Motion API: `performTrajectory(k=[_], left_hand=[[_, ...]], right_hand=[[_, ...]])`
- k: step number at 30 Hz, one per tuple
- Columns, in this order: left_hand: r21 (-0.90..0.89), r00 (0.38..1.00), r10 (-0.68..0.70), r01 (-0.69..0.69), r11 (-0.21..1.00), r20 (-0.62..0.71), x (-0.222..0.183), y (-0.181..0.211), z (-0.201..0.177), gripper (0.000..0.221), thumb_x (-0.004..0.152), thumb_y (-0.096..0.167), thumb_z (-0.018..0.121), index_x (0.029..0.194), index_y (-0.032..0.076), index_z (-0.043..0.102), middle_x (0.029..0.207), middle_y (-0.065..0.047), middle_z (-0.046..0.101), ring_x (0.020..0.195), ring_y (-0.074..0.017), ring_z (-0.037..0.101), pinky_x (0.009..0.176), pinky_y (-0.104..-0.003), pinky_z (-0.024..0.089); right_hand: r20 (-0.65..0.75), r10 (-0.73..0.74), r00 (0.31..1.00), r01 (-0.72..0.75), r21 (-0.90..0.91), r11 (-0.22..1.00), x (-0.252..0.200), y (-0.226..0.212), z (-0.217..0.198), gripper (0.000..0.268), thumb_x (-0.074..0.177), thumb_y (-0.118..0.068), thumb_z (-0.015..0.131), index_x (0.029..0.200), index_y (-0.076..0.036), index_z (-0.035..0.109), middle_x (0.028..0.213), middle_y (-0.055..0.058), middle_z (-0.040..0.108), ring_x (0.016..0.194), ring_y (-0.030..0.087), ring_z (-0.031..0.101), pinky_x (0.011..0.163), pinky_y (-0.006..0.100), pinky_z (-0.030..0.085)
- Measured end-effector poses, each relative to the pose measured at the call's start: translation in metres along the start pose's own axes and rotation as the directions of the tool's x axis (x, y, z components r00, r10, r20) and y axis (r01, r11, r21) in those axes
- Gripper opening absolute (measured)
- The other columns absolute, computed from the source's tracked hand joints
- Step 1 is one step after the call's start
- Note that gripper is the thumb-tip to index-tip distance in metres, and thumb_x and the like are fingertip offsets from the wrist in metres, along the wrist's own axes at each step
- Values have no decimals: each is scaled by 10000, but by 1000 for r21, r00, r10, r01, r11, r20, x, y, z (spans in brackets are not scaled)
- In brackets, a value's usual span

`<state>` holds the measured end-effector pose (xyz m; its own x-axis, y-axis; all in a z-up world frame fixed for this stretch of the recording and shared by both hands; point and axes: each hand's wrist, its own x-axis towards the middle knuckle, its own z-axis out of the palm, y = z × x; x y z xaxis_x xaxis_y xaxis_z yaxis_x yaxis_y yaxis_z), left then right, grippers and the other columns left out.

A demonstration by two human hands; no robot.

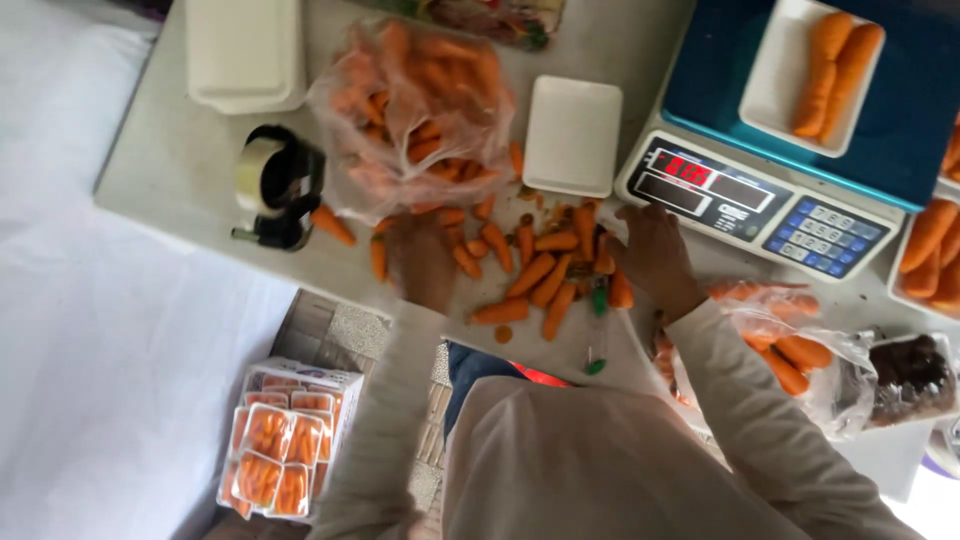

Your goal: Peeling carrots using a hand peeler, weighing them on a digital scale, and arranging them into plastic trays for packaging.

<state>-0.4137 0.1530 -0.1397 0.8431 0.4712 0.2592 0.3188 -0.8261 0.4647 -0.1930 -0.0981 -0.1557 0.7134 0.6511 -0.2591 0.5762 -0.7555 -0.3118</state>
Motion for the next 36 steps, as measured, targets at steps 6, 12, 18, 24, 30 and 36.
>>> performTrajectory(k=[6,12,18,24,30,36], left_hand=[[382,997,43,-18,924,-57,7,-49,14,219,942,290,560,1022,363,751,884,-16,642,905,-292,638,633,-463,532],[436,994,77,-101,894,71,17,-73,61,378,815,382,746,1083,116,725,1003,-157,708,989,-378,658,842,-581,521],[484,970,205,-119,867,-128,26,-26,1,171,869,208,560,793,136,696,755,-73,659,748,-293,671,644,-437,499],[459,977,152,-203,865,147,35,-40,16,268,921,191,521,934,81,764,901,-144,735,943,-391,697,745,-518,553],[536,966,254,-238,810,46,35,-54,43,328,995,331,587,802,114,740,799,-125,716,904,-357,700,863,-498,506],[540,981,38,-139,830,192,43,-34,22,279,818,424,672,815,156,750,843,-99,729,903,-330,703,787,-484,528]], right_hand=[[-46,-293,955,296,76,952,-9,-86,-15,369,899,-234,646,1234,-79,632,1116,285,603,1032,567,638,850,618,549],[1,-325,946,318,195,928,-21,-102,-21,342,949,-247,616,1253,-95,647,1135,216,606,1084,471,635,867,534,555],[-45,-317,947,320,196,927,-32,-91,-48,369,945,-217,610,1281,-66,631,1124,229,600,1091,479,624,882,546,555],[-121,-295,948,312,170,935,-27,-54,-27,323,963,-274,558,1240,-116,607,1057,208,573,1014,484,633,800,555,571],[-156,-297,942,324,195,926,-21,-36,-22,301,963,-268,582,1219,-113,614,1054,196,569,1001,493,636,762,570,570],[-213,-257,943,315,315,895,-22,-30,-39,300,932,-202,618,1215,-107,648,1054,214,593,1003,474,660,776,550,573]])
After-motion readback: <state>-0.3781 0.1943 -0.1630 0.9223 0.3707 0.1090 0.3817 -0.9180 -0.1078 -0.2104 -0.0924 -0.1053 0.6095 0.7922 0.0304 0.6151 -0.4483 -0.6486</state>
